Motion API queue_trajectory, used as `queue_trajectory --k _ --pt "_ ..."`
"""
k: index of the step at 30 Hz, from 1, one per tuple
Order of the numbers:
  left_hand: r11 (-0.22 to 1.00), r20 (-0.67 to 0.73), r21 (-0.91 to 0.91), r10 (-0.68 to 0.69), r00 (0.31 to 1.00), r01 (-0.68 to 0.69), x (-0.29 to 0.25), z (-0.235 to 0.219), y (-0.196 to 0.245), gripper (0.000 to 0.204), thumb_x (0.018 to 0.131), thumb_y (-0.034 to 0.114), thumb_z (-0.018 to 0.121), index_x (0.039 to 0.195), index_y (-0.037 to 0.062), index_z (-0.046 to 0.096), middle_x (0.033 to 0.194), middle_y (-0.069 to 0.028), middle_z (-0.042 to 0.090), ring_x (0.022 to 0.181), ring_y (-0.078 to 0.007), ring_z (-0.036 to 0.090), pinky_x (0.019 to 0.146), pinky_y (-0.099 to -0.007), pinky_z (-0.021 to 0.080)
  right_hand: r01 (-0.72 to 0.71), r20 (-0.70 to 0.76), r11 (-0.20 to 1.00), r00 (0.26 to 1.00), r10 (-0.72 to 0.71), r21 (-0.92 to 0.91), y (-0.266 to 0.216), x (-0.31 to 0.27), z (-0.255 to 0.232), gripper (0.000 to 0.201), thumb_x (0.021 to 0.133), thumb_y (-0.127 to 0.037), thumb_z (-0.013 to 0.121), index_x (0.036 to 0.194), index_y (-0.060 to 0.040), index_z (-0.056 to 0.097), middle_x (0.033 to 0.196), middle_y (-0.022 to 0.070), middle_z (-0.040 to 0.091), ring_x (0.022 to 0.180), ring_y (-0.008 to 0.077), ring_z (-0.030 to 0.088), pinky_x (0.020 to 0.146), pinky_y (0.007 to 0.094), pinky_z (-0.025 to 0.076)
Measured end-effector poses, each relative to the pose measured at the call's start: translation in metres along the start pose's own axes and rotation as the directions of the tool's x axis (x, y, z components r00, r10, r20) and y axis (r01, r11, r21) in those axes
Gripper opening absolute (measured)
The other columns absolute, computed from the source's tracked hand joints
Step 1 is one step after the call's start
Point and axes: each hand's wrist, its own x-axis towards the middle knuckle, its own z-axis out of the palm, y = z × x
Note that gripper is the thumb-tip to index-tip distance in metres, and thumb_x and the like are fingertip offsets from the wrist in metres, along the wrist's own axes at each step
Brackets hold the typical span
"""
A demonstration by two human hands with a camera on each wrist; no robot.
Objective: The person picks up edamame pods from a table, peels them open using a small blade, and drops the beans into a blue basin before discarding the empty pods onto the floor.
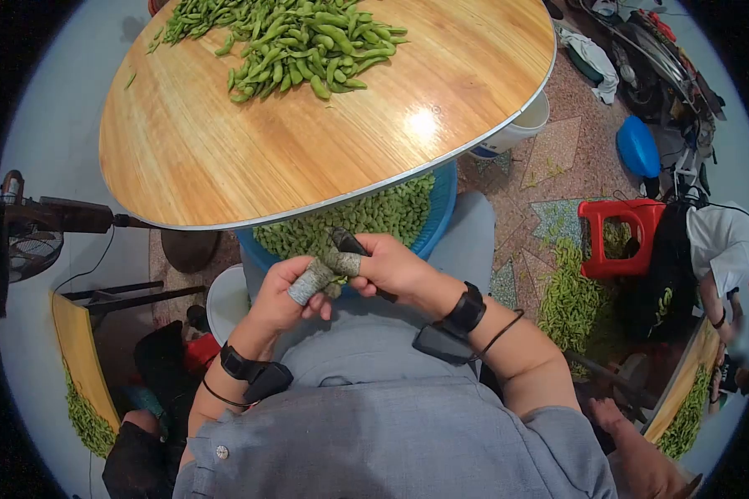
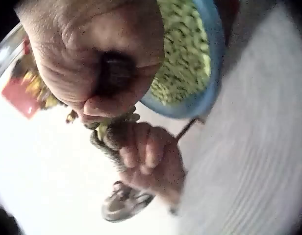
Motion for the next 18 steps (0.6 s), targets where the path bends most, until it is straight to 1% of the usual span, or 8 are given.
queue_trajectory --k 3,4,5,7,12,14,16,18 --pt "0.993 -0.051 -0.119 0.008 0.999 -0.014 -0.004 -0.014 -0.012 0.012 0.093 0.011 0.051 0.093 0.0017 0.059 0.067 -0.0025 0.059 0.053 -0.0088 0.057 0.045 -0.0199 0.040 0.015 -0.012 1.000 1.000 -0.015 0.003 0.008 0.007 -0.005 0.021 0.087 -0.022 0.063 0.083 -0.0024 0.059 0.063 0.0019 0.055 0.056 0.0082 0.051 0.050 0.0234 0.042" --pt "0.997 -0.132 -0.078 -0.002 0.991 -0.009 -0.010 -0.020 -0.015 0.013 0.093 0.012 0.052 0.095 0.0013 0.059 0.070 -0.0031 0.060 0.053 -0.0088 0.057 0.045 -0.0196 0.040 0.132 -0.145 0.890 0.966 -0.215 -0.437 0.014 0.013 -0.014 0.019 0.083 -0.020 0.064 0.082 -0.0018 0.060 0.063 0.0046 0.055 0.057 0.0140 0.054 0.052 0.0284 0.044" --pt "0.996 -0.148 -0.090 -0.003 0.989 -0.010 -0.019 -0.026 -0.016 0.013 0.093 0.012 0.052 0.095 0.0013 0.059 0.070 -0.0031 0.060 0.053 -0.0088 0.057 0.045 -0.0196 0.040 0.150 -0.160 0.586 0.882 -0.443 -0.796 0.017 0.018 -0.023 0.017 0.079 -0.017 0.066 0.080 -0.0012 0.060 0.063 0.0072 0.056 0.058 0.0198 0.057 0.053 0.0334 0.046" --pt "0.999 -0.402 0.040 0.042 0.915 -0.029 -0.040 -0.042 -0.016 0.015 0.094 0.014 0.052 0.096 0.0010 0.059 0.076 -0.0035 0.061 0.052 -0.0085 0.056 0.045 -0.0198 0.041 0.141 0.073 0.031 0.671 -0.738 -0.990 0.006 0.016 -0.027 0.019 0.068 -0.013 0.065 0.083 -0.0013 0.063 0.085 0.0190 0.062 0.079 0.0393 0.059 0.069 0.0448 0.049" --pt "0.952 -0.681 0.287 0.125 0.722 0.105 -0.098 -0.098 -0.043 0.015 0.090 0.015 0.056 0.093 0.0004 0.059 0.073 -0.0055 0.061 0.052 -0.0111 0.055 0.046 -0.0233 0.041 0.095 0.086 -0.004 0.887 -0.453 -0.996 -0.004 0.036 -0.005 0.023 0.073 -0.017 0.065 0.091 -0.0033 0.062 0.092 0.0158 0.061 0.086 0.0343 0.060 0.071 0.0439 0.050" --pt "0.879 -0.744 0.423 0.198 0.639 0.220 -0.122 -0.116 -0.061 0.016 0.088 0.016 0.059 0.092 -0.0001 0.059 0.073 -0.0068 0.062 0.052 -0.0137 0.057 0.047 -0.0262 0.044 0.153 0.166 -0.067 0.867 -0.469 -0.986 0.002 0.055 0.002 0.022 0.073 -0.018 0.065 0.090 -0.0036 0.061 0.091 0.0158 0.061 0.088 0.0337 0.060 0.072 0.0436 0.050" --pt "0.525 -0.756 0.652 0.396 0.521 0.546 -0.137 -0.122 -0.067 0.019 0.084 0.016 0.063 0.088 -0.0011 0.058 0.064 -0.0105 0.060 0.053 -0.0174 0.056 0.051 -0.0323 0.045 0.201 0.264 -0.182 0.848 -0.459 -0.963 0.007 0.075 0.009 0.019 0.075 -0.019 0.064 0.088 -0.0049 0.061 0.086 0.0161 0.061 0.088 0.0330 0.060 0.073 0.0433 0.049" --pt "0.603 -0.801 0.591 0.360 0.478 0.536 -0.145 -0.116 -0.064 0.018 0.082 0.015 0.064 0.087 -0.0013 0.058 0.063 -0.0117 0.059 0.053 -0.0181 0.056 0.053 -0.0337 0.045 0.183 0.253 -0.197 0.866 -0.432 -0.963 0.010 0.091 0.015 0.020 0.077 -0.021 0.063 0.088 -0.0048 0.060 0.089 0.0165 0.060 0.087 0.0340 0.060 0.073 0.0434 0.049"
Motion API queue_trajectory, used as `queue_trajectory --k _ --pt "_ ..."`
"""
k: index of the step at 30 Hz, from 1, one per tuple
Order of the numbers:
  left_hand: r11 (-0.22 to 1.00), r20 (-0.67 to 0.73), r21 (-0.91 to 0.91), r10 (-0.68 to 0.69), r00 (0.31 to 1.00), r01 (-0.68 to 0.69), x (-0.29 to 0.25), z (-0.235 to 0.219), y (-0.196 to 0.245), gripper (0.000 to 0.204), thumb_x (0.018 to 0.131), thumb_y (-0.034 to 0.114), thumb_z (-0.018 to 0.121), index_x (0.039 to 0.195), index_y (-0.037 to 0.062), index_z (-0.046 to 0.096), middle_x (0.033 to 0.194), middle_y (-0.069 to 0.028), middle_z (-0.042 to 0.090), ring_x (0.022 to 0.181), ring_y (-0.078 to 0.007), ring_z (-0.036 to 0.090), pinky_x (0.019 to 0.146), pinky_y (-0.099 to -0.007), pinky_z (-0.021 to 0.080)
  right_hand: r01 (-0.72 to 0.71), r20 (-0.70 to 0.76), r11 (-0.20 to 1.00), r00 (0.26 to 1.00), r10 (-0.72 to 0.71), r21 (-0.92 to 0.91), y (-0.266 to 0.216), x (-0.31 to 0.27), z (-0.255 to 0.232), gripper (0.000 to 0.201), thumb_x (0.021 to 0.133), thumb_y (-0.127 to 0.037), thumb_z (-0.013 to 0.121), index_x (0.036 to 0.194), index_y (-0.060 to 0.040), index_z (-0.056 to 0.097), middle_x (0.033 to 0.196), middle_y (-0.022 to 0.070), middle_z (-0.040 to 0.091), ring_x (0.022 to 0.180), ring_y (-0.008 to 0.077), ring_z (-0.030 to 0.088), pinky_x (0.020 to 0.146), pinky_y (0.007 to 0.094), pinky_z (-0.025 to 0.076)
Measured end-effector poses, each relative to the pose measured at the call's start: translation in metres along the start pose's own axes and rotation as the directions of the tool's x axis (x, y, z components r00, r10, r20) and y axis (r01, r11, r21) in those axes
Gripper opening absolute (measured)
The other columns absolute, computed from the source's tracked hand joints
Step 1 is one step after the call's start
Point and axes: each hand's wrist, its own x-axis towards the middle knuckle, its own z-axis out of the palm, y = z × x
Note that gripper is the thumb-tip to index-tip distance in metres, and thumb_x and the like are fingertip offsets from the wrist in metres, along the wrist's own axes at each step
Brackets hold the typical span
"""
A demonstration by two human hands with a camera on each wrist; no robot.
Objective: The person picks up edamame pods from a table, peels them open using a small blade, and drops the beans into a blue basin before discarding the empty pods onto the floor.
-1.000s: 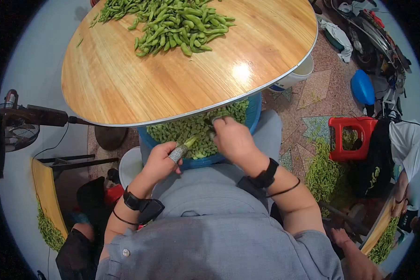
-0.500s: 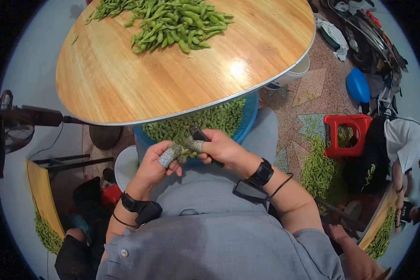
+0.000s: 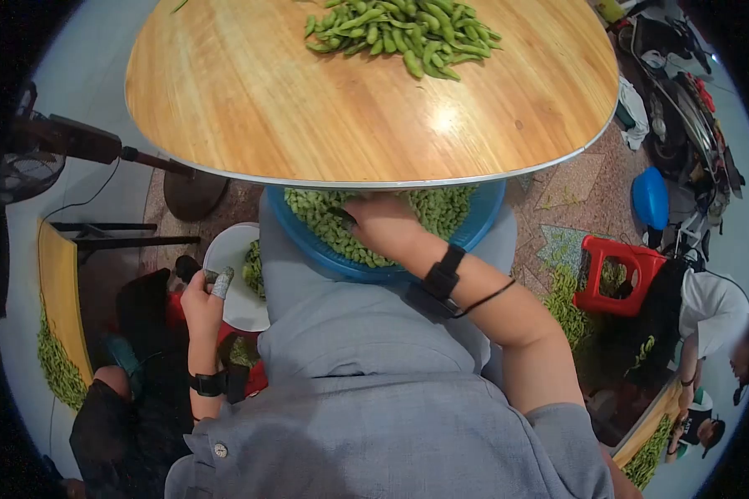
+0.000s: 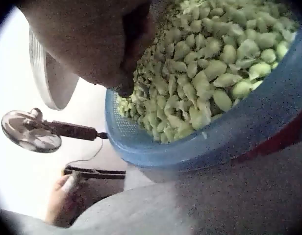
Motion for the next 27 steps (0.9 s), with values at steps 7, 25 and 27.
queue_trajectory --k 7,25,27 --pt "0.953 0.124 -0.302 0.003 0.992 0.035 -0.008 0.015 0.022 0.017 0.083 0.012 0.065 0.089 -0.0023 0.058 0.066 -0.0044 0.055 0.060 -0.0097 0.046 0.056 -0.0262 0.041 -0.096 0.035 0.988 0.994 0.101 -0.123 -0.007 0.015 0.003 0.024 0.078 -0.021 0.064 0.092 -0.0023 0.061 0.091 0.0142 0.063 0.085 0.0316 0.062 0.077 0.0439 0.049" --pt "0.670 0.322 -0.742 0.375 0.870 -0.014 0.010 0.022 0.125 0.014 0.084 0.001 0.061 0.097 -0.0008 0.066 0.088 -0.0055 0.062 0.074 -0.0115 0.062 0.059 -0.0238 0.052 -0.547 0.532 0.046 0.828 0.177 0.836 -0.037 -0.042 -0.070 0.022 0.088 -0.025 0.063 0.086 -0.0025 0.060 0.061 -0.0008 0.048 0.052 0.0063 0.040 0.047 0.0228 0.034" --pt "0.706 0.302 -0.708 0.275 0.913 0.021 0.011 0.015 0.093 0.014 0.084 0.000 0.061 0.097 -0.0012 0.065 0.086 -0.0045 0.062 0.073 -0.0117 0.062 0.059 -0.0245 0.053 -0.117 0.013 0.621 0.985 0.170 0.775 -0.031 -0.049 -0.077 0.023 0.086 -0.023 0.065 0.094 -0.0017 0.061 0.063 0.0023 0.051 0.057 0.0081 0.046 0.052 0.0254 0.040"
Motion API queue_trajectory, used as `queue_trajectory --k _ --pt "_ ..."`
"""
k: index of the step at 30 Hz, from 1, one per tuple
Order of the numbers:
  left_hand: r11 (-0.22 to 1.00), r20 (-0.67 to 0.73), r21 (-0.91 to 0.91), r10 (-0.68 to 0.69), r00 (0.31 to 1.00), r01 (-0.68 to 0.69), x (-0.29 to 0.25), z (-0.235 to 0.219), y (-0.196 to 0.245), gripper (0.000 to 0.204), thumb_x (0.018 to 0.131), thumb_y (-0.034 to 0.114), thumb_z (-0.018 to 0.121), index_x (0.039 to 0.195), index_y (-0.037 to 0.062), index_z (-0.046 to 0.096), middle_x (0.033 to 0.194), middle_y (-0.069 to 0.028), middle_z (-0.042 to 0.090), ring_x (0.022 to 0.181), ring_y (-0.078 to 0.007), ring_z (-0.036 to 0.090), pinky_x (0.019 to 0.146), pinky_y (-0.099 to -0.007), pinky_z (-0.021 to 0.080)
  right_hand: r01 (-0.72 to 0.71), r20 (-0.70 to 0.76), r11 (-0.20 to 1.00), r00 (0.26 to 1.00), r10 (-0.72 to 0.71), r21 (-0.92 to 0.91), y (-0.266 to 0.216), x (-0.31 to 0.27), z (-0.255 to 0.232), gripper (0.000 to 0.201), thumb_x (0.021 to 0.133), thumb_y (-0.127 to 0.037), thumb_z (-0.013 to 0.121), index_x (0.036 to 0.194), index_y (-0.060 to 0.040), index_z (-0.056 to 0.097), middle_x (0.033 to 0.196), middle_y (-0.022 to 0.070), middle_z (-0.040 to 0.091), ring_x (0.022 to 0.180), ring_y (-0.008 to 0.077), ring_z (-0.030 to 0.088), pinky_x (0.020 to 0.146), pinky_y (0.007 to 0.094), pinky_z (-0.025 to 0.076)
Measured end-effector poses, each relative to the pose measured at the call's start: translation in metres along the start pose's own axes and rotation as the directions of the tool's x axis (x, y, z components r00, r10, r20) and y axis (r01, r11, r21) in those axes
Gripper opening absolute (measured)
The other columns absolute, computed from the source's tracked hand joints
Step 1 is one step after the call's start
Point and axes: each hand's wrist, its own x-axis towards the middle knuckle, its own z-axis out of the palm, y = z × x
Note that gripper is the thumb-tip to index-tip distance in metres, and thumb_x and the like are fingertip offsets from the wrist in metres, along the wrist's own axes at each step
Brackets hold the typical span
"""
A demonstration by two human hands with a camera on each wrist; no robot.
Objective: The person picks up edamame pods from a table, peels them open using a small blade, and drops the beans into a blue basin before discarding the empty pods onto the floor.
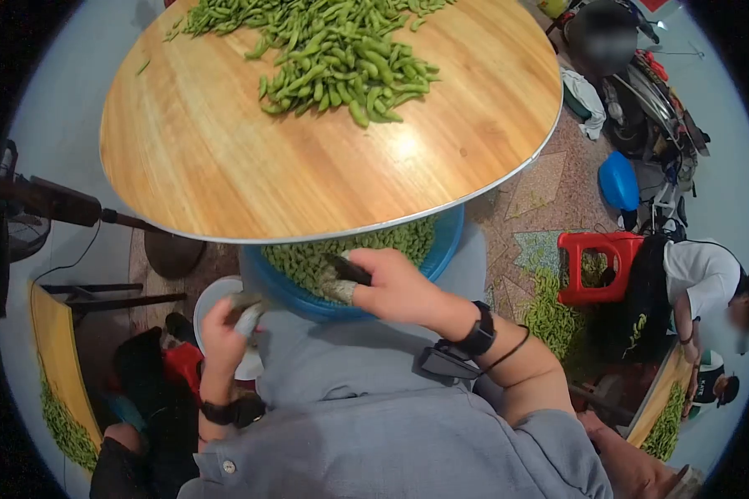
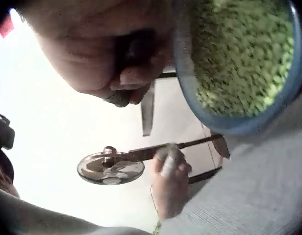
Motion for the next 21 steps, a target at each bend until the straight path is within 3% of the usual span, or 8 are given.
queue_trajectory --k 4,5,6,7,10,15,17,21 --pt "0.977 -0.050 0.214 0.025 0.998 -0.014 -0.025 -0.065 -0.087 0.035 0.075 -0.004 0.064 0.110 -0.0005 0.058 0.125 -0.0140 0.050 0.096 -0.0218 0.061 0.077 -0.0332 0.053 0.001 -0.312 0.878 0.935 -0.171 -0.478 -0.035 0.037 -0.059 0.022 0.078 -0.017 0.066 0.093 -0.0011 0.059 0.076 0.0151 0.063 0.070 0.0271 0.063 0.061 0.0357 0.048" --pt "0.671 -0.167 0.722 -0.070 0.983 0.170 -0.033 -0.062 -0.086 0.040 0.071 -0.005 0.064 0.111 0.0002 0.057 0.132 -0.0161 0.042 0.100 -0.0280 0.058 0.082 -0.0361 0.051 0.011 -0.310 0.878 0.933 -0.181 -0.479 -0.036 0.053 -0.068 0.022 0.078 -0.017 0.066 0.093 -0.0011 0.059 0.076 0.0151 0.063 0.070 0.0271 0.063 0.061 0.0357 0.048" --pt "0.111 -0.320 0.938 -0.079 0.944 0.327 -0.036 -0.061 -0.085 0.045 0.067 -0.005 0.063 0.111 0.0009 0.056 0.140 -0.0181 0.034 0.103 -0.0342 0.056 0.088 -0.0389 0.048 0.014 -0.336 0.781 0.898 -0.285 -0.624 -0.036 0.068 -0.075 0.021 0.078 -0.016 0.065 0.090 -0.0014 0.057 0.077 0.0165 0.063 0.071 0.0323 0.062 0.062 0.0391 0.048" --pt "0.274 -0.176 0.951 0.092 0.980 0.145 -0.035 -0.066 -0.080 0.041 0.065 -0.003 0.061 0.106 -0.0002 0.058 0.129 -0.0213 0.046 0.098 -0.0393 0.056 0.090 -0.0409 0.045 -0.002 -0.345 0.662 0.854 -0.388 -0.749 -0.035 0.083 -0.079 0.020 0.077 -0.016 0.064 0.088 -0.0017 0.055 0.078 0.0179 0.062 0.073 0.0374 0.061 0.062 0.0425 0.049" --pt "0.644 -0.181 0.762 0.110 0.977 0.068 -0.014 -0.064 -0.058 0.033 0.068 -0.003 0.058 0.101 -0.0007 0.059 0.110 -0.0204 0.059 0.092 -0.0365 0.058 0.085 -0.0379 0.047 -0.141 -0.385 0.509 0.825 -0.414 -0.849 -0.030 0.120 -0.077 0.016 0.079 -0.015 0.061 0.086 -0.0033 0.052 0.077 0.0180 0.060 0.071 0.0374 0.060 0.063 0.0451 0.049" --pt "0.859 -0.079 0.468 0.273 0.959 -0.206 0.021 -0.003 0.056 0.029 0.083 0.001 0.054 0.111 -0.0020 0.059 0.097 -0.0147 0.066 0.081 -0.0235 0.065 0.070 -0.0289 0.050 -0.098 -0.381 0.571 0.833 -0.401 -0.815 -0.032 0.111 -0.069 0.018 0.079 -0.016 0.061 0.089 -0.0024 0.055 0.079 0.0194 0.061 0.070 0.0353 0.061 0.063 0.0401 0.051" --pt "0.992 0.084 -0.036 0.125 0.989 -0.122 0.032 0.027 0.084 0.031 0.090 0.003 0.049 0.120 -0.0023 0.055 0.100 -0.0115 0.066 0.081 -0.0162 0.065 0.069 -0.0252 0.051 -0.035 -0.338 0.912 0.934 -0.115 -0.409 -0.038 0.091 -0.070 0.023 0.080 -0.015 0.064 0.098 -0.0002 0.058 0.083 0.0148 0.064 0.071 0.0240 0.063 0.066 0.0318 0.051" --pt "0.965 0.243 -0.253 0.139 0.960 -0.076 0.067 0.085 0.108 0.031 0.092 0.002 0.044 0.121 -0.0018 0.052 0.098 -0.0091 0.065 0.079 -0.0125 0.064 0.067 -0.0232 0.052 0.026 -0.260 0.985 0.965 0.019 0.170 -0.043 0.049 -0.047 0.025 0.081 -0.012 0.065 0.103 0.0006 0.061 0.091 0.0060 0.065 0.080 0.0103 0.059 0.072 0.0277 0.049"
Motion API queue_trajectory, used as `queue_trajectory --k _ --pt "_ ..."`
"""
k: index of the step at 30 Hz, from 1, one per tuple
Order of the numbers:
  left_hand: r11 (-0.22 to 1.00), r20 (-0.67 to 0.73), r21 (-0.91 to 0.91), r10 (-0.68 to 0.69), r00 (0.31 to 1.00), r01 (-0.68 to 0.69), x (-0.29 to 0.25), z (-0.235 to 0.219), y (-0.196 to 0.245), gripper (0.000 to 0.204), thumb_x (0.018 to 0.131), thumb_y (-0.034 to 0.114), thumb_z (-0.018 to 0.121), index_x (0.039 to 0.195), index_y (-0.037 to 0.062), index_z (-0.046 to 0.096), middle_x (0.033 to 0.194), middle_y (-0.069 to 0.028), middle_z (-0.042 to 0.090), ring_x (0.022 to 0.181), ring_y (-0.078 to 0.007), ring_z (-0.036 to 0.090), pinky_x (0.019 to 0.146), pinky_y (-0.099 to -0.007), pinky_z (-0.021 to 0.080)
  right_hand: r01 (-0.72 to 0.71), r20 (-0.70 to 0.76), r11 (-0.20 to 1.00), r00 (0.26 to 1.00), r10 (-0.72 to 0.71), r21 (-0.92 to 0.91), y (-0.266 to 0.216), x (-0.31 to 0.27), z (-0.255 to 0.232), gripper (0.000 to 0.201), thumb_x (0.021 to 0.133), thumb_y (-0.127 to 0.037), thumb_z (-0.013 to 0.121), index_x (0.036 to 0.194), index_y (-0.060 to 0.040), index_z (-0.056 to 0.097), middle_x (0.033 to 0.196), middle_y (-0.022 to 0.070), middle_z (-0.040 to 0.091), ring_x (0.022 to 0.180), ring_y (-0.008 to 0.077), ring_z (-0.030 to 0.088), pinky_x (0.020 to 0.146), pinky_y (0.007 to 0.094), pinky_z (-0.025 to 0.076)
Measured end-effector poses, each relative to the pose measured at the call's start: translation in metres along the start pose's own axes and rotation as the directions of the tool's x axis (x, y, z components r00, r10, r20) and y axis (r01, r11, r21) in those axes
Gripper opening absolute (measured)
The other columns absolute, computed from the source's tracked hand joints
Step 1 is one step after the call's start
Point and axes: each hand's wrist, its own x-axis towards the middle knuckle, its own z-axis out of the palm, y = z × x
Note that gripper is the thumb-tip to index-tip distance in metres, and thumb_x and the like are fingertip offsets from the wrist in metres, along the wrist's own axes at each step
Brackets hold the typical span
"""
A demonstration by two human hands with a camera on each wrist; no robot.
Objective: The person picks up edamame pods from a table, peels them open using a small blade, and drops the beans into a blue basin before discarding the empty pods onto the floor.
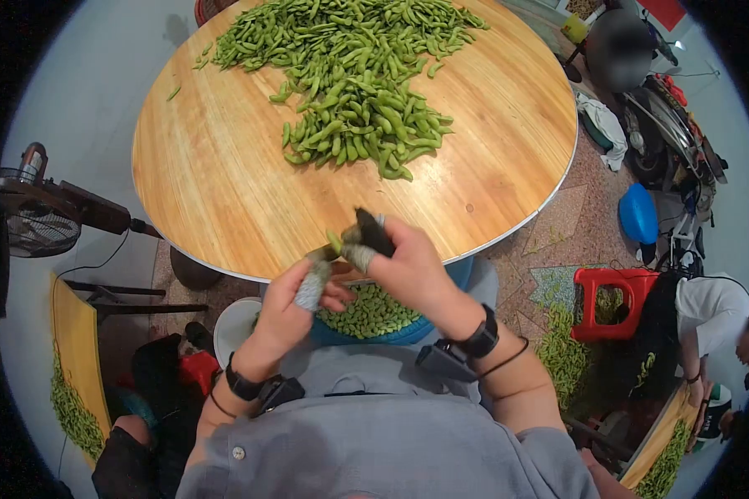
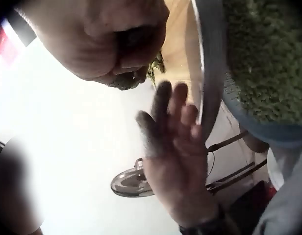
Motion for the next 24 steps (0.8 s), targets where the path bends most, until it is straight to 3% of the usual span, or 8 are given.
queue_trajectory --k 3,5,6,7,9,10,16,24 --pt "1.000 0.087 -0.015 0.006 0.996 -0.004 0.010 0.012 -0.003 0.028 0.093 0.002 0.044 0.119 -0.0024 0.052 0.096 -0.0086 0.065 0.078 -0.0113 0.063 0.064 -0.0236 0.052 0.025 -0.010 1.000 1.000 -0.025 0.017 0.005 -0.023 0.001 0.022 0.083 -0.011 0.061 0.101 0.0006 0.061 0.092 0.0077 0.066 0.082 0.0132 0.061 0.073 0.0288 0.049" --pt "0.999 0.114 0.047 0.002 0.994 -0.007 0.012 0.015 -0.004 0.026 0.093 0.003 0.044 0.117 -0.0028 0.053 0.095 -0.0080 0.064 0.079 -0.0107 0.063 0.063 -0.0237 0.052 0.253 0.036 0.869 0.964 -0.263 -0.426 -0.002 -0.031 -0.008 0.023 0.082 -0.009 0.056 0.103 0.0007 0.059 0.094 0.0143 0.065 0.084 0.0234 0.064 0.074 0.0300 0.049" --pt "0.998 0.083 0.062 -0.012 0.997 0.007 0.013 0.016 -0.004 0.025 0.093 0.003 0.046 0.116 -0.0028 0.053 0.093 -0.0075 0.064 0.077 -0.0105 0.063 0.062 -0.0239 0.052 0.326 0.064 0.808 0.939 -0.339 -0.491 -0.004 -0.031 -0.011 0.031 0.079 -0.007 0.054 0.109 0.0009 0.057 0.098 0.0199 0.062 0.088 0.0323 0.063 0.076 0.0330 0.050" --pt "0.997 0.050 0.078 -0.026 0.998 0.022 0.013 0.016 -0.003 0.024 0.094 0.004 0.047 0.115 -0.0029 0.053 0.091 -0.0070 0.064 0.075 -0.0102 0.062 0.062 -0.0241 0.052 0.323 0.059 0.812 0.939 -0.338 -0.485 -0.006 -0.033 -0.011 0.031 0.079 -0.007 0.054 0.109 0.0009 0.057 0.098 0.0199 0.062 0.088 0.0323 0.063 0.076 0.0330 0.050" --pt "0.998 0.035 -0.030 -0.060 0.998 0.061 0.015 0.016 0.001 0.023 0.094 0.004 0.047 0.114 -0.0028 0.054 0.089 -0.0065 0.064 0.072 -0.0102 0.062 0.061 -0.0241 0.051 0.107 0.062 0.969 0.994 -0.095 -0.224 -0.009 -0.033 -0.011 0.040 0.078 -0.006 0.050 0.118 0.0004 0.053 0.100 0.0212 0.062 0.089 0.0341 0.062 0.077 0.0363 0.050" --pt "0.985 0.020 -0.146 -0.092 0.996 0.094 0.015 0.015 0.003 0.022 0.094 0.004 0.048 0.114 -0.0027 0.055 0.086 -0.0060 0.064 0.069 -0.0102 0.061 0.061 -0.0241 0.051 0.110 0.066 0.970 0.993 -0.098 -0.218 -0.006 -0.032 -0.011 0.040 0.078 -0.006 0.050 0.118 0.0004 0.053 0.100 0.0212 0.062 0.089 0.0341 0.062 0.077 0.0363 0.050" --pt "0.975 0.090 -0.081 -0.201 0.975 0.208 0.008 0.005 0.010 0.012 0.093 0.002 0.047 0.097 -0.0008 0.057 0.078 -0.0032 0.060 0.063 -0.0087 0.057 0.058 -0.0233 0.049 0.132 0.268 0.967 0.961 -0.071 -0.216 -0.009 -0.025 -0.016 0.049 0.081 -0.007 0.044 0.129 -0.0003 0.043 0.096 0.0214 0.062 0.089 0.0366 0.063 0.078 0.0385 0.049" --pt "0.971 0.129 0.018 -0.238 0.963 0.238 0.013 0.004 0.013 0.010 0.089 0.001 0.048 0.093 0.0017 0.056 0.075 -0.0029 0.059 0.060 -0.0103 0.056 0.055 -0.0241 0.047 -0.068 0.356 0.995 0.930 0.089 -0.071 -0.016 -0.024 -0.024 0.048 0.080 -0.006 0.043 0.127 -0.0005 0.045 0.091 0.0151 0.063 0.079 0.0233 0.063 0.073 0.0325 0.049"
